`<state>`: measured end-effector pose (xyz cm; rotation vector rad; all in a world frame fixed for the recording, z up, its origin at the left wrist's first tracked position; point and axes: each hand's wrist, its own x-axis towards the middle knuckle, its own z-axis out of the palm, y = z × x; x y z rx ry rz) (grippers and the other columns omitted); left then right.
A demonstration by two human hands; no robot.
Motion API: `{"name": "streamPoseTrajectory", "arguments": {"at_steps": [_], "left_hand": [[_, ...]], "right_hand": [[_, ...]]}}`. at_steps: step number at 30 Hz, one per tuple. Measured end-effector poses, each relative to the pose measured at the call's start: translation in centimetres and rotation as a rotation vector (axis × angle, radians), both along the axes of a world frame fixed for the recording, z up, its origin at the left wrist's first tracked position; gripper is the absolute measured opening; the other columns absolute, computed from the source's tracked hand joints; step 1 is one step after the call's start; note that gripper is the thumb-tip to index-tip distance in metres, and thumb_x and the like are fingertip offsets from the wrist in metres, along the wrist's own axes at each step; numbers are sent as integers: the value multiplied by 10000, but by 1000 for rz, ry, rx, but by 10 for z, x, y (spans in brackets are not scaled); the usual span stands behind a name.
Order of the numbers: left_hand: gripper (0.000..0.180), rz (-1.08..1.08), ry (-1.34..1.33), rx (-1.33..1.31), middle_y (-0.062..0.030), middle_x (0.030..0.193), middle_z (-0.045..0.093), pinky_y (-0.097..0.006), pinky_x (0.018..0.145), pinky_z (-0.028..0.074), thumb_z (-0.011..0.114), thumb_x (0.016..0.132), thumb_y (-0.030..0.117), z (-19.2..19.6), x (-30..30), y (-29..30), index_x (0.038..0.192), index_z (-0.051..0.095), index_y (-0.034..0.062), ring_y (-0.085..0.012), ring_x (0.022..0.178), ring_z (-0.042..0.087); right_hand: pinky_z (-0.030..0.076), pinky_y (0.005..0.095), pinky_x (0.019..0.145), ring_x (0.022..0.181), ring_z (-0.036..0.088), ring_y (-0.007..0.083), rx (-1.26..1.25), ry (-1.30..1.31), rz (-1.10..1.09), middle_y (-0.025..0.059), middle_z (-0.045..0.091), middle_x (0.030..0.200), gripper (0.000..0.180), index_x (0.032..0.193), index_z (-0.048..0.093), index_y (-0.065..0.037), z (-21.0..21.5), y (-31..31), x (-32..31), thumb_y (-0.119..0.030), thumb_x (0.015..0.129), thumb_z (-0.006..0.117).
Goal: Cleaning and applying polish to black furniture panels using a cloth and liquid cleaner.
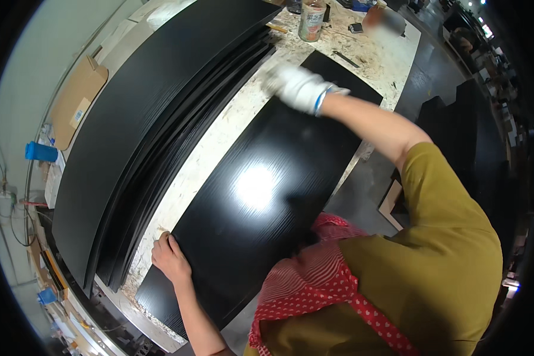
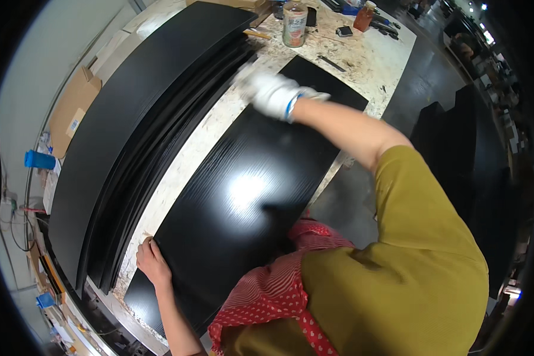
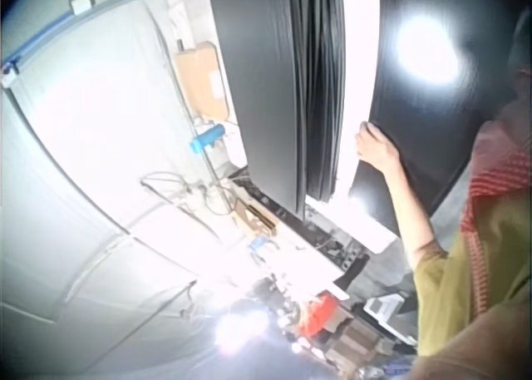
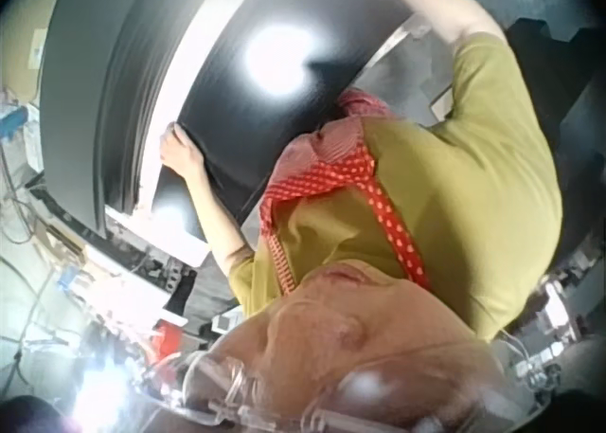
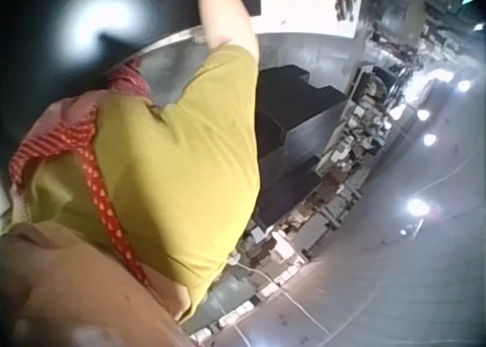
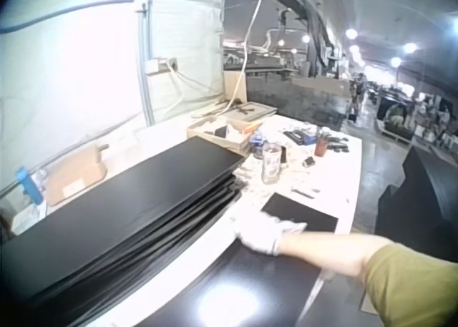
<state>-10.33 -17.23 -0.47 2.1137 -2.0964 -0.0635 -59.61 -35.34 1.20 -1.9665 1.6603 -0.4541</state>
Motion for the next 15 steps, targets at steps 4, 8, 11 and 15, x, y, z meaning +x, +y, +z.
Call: {"name": "streamPoseTrajectory", "arguments": {"at_steps": [4,8,11,15], "left_hand": [[434,-92,-79,-99,-142,1251,543,-481,1007,339,552,945,256,9,-38,-11,1345,501,94,-324,1157,509],[543,-166,250,-76,-163,1347,491,-534,1078,282,571,939,281,8,-137,-41,1425,417,96,-334,1280,435],[557,-173,15,49,-112,1365,484,-585,1098,238,538,951,365,5,-171,-39,1435,412,120,-287,1303,426],[543,-137,26,86,-122,1360,486,-565,1110,221,537,950,344,3,-169,-42,1433,422,125,-279,1292,435]], "right_hand": [[509,442,886,997,641,355,-14,-6,395,228,649,1101,444,1079,625,-17,48,44,67,-395,880,507],[509,438,914,1015,648,361,228,-27,382,244,655,1099,545,1122,641,-22,47,45,38,-497,886,515],[538,413,785,843,672,350,-661,-138,-26,220,677,874,294,930,690,-28,14,15,-40,-282,905,543],[541,409,749,823,688,303,-72,105,314,164,695,890,346,892,679,-60,13,57,25,-374,892,534]]}}
